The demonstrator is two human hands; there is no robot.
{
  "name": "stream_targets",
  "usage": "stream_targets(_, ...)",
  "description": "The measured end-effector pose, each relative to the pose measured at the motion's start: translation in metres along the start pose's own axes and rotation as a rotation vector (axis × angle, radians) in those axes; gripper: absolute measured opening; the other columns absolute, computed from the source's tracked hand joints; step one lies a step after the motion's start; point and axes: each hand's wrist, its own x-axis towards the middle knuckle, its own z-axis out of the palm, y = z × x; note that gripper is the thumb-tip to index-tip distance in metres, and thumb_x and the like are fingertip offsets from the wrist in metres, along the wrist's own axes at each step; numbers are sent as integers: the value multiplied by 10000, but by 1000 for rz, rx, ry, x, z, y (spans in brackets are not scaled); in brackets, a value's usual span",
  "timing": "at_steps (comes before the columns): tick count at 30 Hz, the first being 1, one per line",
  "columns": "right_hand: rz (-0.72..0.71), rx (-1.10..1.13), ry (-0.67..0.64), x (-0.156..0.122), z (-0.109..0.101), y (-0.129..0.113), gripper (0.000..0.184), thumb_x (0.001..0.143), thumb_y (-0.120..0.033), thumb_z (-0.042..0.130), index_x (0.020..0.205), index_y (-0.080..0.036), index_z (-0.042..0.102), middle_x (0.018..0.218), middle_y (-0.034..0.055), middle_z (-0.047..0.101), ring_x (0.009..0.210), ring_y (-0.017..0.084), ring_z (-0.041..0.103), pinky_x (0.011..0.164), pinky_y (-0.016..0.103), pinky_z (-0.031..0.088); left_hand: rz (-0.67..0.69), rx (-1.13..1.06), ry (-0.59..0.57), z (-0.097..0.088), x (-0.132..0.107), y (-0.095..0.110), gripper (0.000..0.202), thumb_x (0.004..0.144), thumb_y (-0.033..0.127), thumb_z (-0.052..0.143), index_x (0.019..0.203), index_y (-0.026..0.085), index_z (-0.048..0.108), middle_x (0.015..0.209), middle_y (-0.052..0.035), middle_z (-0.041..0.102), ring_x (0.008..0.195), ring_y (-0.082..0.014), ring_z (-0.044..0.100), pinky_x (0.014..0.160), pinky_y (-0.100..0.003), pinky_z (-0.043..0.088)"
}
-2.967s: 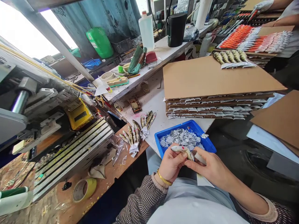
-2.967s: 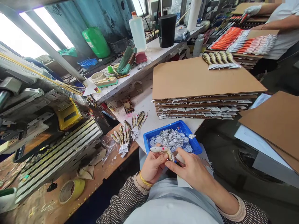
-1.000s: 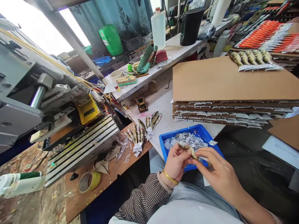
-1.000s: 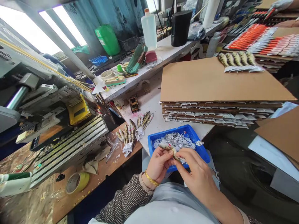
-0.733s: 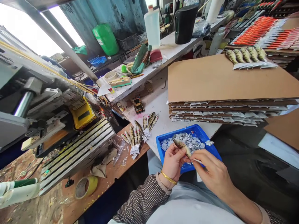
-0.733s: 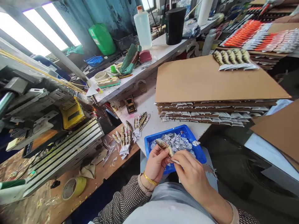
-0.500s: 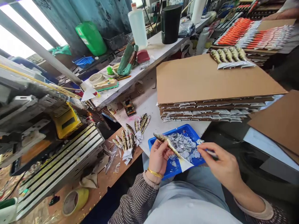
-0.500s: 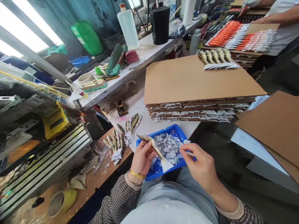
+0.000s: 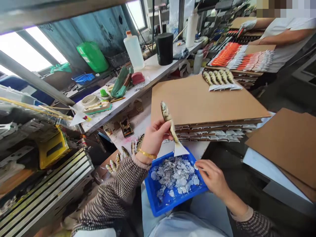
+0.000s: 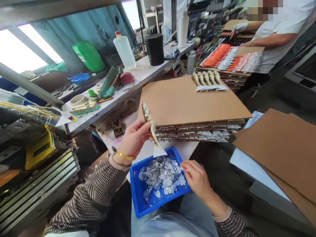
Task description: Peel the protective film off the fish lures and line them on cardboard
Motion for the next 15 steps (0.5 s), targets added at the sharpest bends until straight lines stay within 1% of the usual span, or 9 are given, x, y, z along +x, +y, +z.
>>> stream_targets(2,-52,-18,31,0,1,1,236,986,-227,505,982,-215,742,1016,79,755,944,226,715,855,377,599,4,89,-57,23,47,8,227,812,318,783,883,124,689,715,-3,628,580,-71,579,547,-192,515)
stream_targets(3,-73,-28,55,0,2,2,234,985,-207,505,1000,-215,738,1032,81,753,949,226,718,848,373,607,-4,146,-64,37,74,10,187,839,284,759,892,120,687,709,1,624,572,-63,571,566,-196,519)
stream_targets(5,-116,-40,94,-1,4,4,235,977,-174,503,1020,-216,730,1041,80,753,943,227,728,827,357,622,-67,312,-20,66,129,11,113,890,228,707,888,119,676,669,15,605,532,-47,537,586,-202,518)
stream_targets(7,-157,-44,113,-2,7,7,256,962,-143,492,1036,-224,723,1024,74,756,905,223,742,788,326,636,-75,398,8,95,183,9,86,917,194,675,898,111,676,656,14,597,518,-48,524,591,-210,513)
stream_targets(9,-147,-48,95,-4,12,14,300,941,-106,465,1066,-232,707,1058,82,753,908,220,750,727,278,639,-70,470,45,120,230,6,93,936,196,655,937,106,674,710,-1,624,545,-60,541,596,-220,514)
stream_targets(12,-208,-38,48,-6,21,28,332,900,-86,479,1120,-237,676,1083,83,751,915,221,755,737,249,632,-75,582,87,145,286,-2,204,964,284,635,1088,124,656,935,-42,679,720,-119,635,662,-276,565)
stream_targets(14,-246,-36,75,-8,27,35,368,871,-52,471,1124,-240,660,1066,76,752,913,219,752,771,249,622,-83,648,91,154,311,-7,283,968,338,630,1171,141,638,1078,-67,677,865,-165,668,738,-336,594)
stream_targets(15,-248,-36,95,-8,30,37,384,857,-34,461,1114,-241,655,1056,74,752,905,219,748,780,253,618,-82,677,86,157,320,-9,304,966,349,632,1191,145,633,1118,-76,672,910,-180,672,768,-357,598)
